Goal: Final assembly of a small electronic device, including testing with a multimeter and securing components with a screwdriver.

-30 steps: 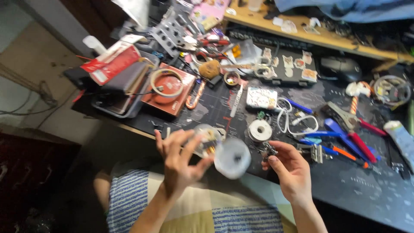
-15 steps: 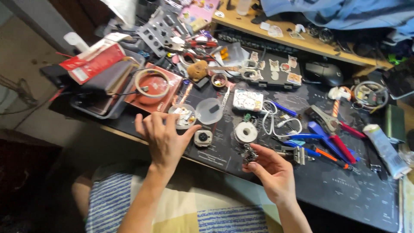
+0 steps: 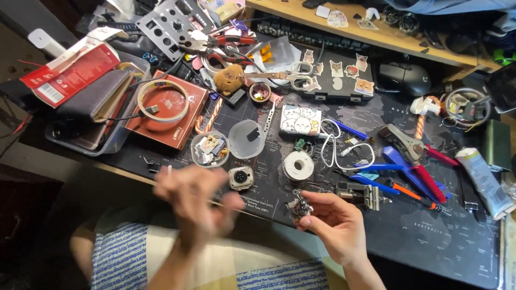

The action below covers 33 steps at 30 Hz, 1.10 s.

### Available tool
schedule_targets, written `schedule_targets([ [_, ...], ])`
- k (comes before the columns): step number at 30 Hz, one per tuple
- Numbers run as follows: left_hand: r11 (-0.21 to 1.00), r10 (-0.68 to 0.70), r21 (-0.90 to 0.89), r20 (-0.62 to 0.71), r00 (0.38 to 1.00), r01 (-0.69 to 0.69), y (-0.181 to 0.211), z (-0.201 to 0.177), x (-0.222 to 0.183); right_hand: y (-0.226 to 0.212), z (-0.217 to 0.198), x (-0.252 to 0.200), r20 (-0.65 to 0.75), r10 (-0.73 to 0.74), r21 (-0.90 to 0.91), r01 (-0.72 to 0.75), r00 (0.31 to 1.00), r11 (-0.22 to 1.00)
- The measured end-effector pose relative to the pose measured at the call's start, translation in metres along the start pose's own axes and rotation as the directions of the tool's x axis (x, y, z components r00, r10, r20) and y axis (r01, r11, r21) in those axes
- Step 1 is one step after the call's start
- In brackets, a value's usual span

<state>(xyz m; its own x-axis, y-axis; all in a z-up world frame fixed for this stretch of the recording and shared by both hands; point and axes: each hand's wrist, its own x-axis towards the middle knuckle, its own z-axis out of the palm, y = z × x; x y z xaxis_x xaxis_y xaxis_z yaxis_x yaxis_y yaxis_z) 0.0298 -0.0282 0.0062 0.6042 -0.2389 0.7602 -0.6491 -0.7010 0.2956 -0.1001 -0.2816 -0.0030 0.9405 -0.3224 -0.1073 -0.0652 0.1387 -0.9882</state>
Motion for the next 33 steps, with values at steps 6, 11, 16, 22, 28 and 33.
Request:
schedule_targets([
  [6, 0.901, 0.130, -0.430, 0.131, 0.983, -0.062, 0.078, 0.014, -0.020, 0.018, -0.013, -0.004, 0.038, -0.087, 0.019, 0.086, 0.995, 0.996],
  [11, 0.797, 0.068, -0.601, 0.189, 0.979, 0.060, 0.086, 0.017, -0.020, 0.017, -0.010, -0.008, 0.011, -0.185, -0.007, 0.185, 0.983, 0.983],
  [16, 0.492, -0.165, -0.717, 0.480, 0.862, 0.493, 0.086, 0.008, -0.015, -0.003, 0.008, -0.007, 0.008, -0.230, -0.050, 0.230, 0.973, 0.972],
  [22, 0.396, -0.165, -0.719, 0.556, 0.814, 0.571, 0.080, 0.007, -0.015, 0.002, 0.006, -0.008, -0.006, -0.200, -0.037, 0.200, 0.980, 0.979],
  [28, 0.467, -0.084, -0.765, 0.462, 0.883, 0.444, 0.071, 0.005, -0.008, -0.001, 0.006, -0.005, 0.047, -0.252, -0.141, 0.256, 0.967, 0.956],
  [33, 0.504, -0.040, -0.788, 0.387, 0.921, 0.353, 0.065, 0.006, -0.008, -0.009, 0.015, -0.008, -0.023, -0.166, -0.175, 0.160, 0.986, 0.972],
])
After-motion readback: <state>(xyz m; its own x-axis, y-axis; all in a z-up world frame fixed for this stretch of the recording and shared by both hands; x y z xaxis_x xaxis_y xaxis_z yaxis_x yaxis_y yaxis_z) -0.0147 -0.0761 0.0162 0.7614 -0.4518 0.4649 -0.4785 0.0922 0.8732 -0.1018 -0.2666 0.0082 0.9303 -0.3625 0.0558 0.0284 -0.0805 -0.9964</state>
